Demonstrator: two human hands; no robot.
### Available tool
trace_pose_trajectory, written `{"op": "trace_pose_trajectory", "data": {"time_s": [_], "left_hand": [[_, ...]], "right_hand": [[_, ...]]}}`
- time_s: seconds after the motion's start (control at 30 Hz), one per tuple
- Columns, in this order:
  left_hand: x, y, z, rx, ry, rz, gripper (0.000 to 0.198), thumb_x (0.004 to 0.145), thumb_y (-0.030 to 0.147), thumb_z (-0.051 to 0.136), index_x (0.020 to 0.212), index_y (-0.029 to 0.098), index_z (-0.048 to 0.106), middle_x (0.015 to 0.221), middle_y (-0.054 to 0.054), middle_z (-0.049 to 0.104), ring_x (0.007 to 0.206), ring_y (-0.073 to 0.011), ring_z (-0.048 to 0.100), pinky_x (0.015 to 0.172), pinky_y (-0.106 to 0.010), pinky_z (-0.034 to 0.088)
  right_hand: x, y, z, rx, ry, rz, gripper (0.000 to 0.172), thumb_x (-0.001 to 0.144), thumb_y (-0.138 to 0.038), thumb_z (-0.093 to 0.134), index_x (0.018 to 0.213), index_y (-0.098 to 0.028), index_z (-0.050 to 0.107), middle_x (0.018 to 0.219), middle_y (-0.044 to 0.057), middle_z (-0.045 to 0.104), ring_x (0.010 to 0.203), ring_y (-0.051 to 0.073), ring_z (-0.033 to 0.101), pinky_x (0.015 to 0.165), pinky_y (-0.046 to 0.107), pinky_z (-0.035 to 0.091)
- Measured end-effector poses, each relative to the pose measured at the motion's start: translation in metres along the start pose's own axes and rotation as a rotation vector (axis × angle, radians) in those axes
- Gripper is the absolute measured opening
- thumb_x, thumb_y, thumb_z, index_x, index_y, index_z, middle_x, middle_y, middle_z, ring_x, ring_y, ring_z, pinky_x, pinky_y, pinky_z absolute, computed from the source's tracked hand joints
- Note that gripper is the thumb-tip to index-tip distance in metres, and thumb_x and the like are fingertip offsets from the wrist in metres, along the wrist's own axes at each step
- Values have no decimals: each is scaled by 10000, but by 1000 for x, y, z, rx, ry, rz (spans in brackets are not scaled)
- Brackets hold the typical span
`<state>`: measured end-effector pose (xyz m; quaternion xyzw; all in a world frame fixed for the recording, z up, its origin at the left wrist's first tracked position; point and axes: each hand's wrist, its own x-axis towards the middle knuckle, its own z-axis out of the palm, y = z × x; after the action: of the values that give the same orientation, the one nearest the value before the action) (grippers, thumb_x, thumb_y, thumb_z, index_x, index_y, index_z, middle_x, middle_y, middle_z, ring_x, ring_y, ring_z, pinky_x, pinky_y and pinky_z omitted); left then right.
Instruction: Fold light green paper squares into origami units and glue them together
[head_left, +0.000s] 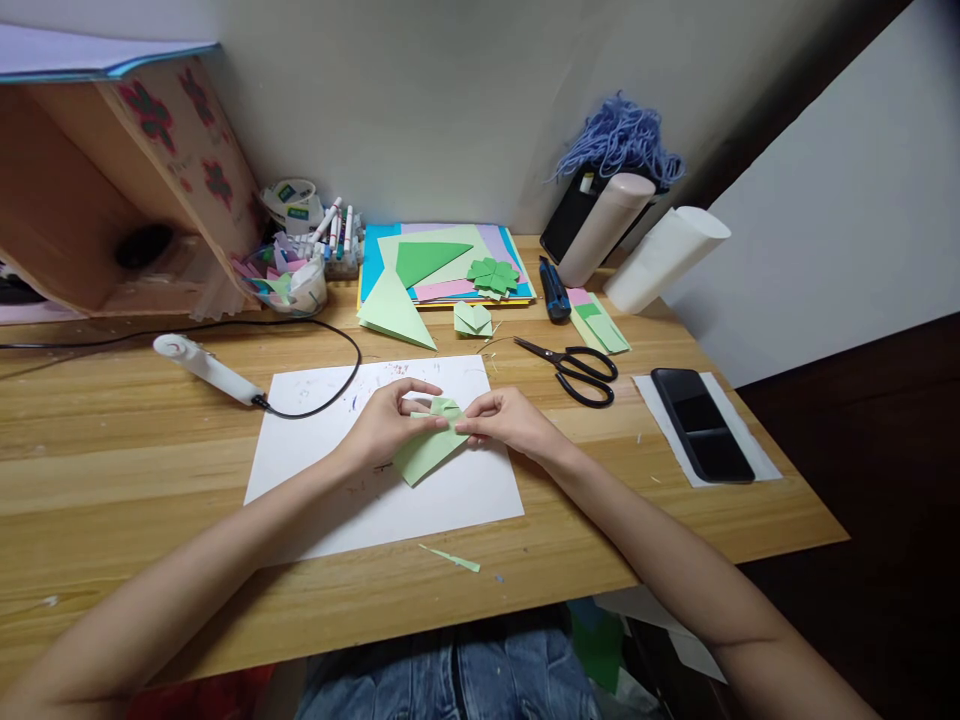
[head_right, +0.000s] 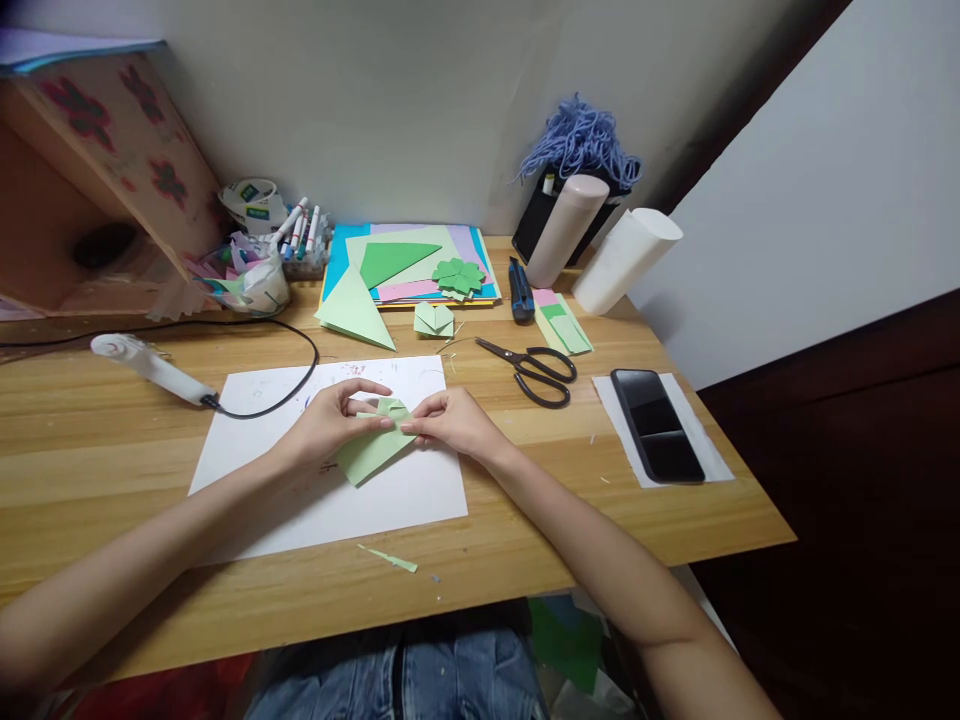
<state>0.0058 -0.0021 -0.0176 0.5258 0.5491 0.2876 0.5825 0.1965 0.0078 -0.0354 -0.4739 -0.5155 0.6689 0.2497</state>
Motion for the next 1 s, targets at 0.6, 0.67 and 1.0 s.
{"op": "trace_pose_trajectory", "data": {"time_s": [0.6, 0.67, 1.0], "left_hand": [[1, 1, -2, 84, -48, 116, 505, 573, 282, 699, 1040, 163, 547, 604, 30, 560, 557, -105, 529, 522, -197, 362], [1, 0, -2, 86, -45, 128, 509, 578, 287, 692, 1049, 161, 544, 618, 23, 568, 574, -112, 533, 531, -202, 363], [-2, 2, 1, 140, -42, 163, 478, 616, 299, 655, 1062, 173, 540, 706, 9, 583, 619, -118, 527, 578, -217, 388]], "right_hand": [[1, -3, 6, -131, 53, -264, 231, 700, -366, 618, 720, -136, 622, 661, 12, 588, 578, 96, 500, 560, 230, 394], [1, -2, 8, -147, 90, -309, 206, 704, -342, 616, 697, -136, 611, 665, 14, 586, 599, 104, 504, 577, 232, 393], [3, 0, 17, -127, 124, -414, 168, 755, -245, 539, 621, -162, 482, 599, -38, 439, 571, 88, 409, 556, 218, 330]]}}
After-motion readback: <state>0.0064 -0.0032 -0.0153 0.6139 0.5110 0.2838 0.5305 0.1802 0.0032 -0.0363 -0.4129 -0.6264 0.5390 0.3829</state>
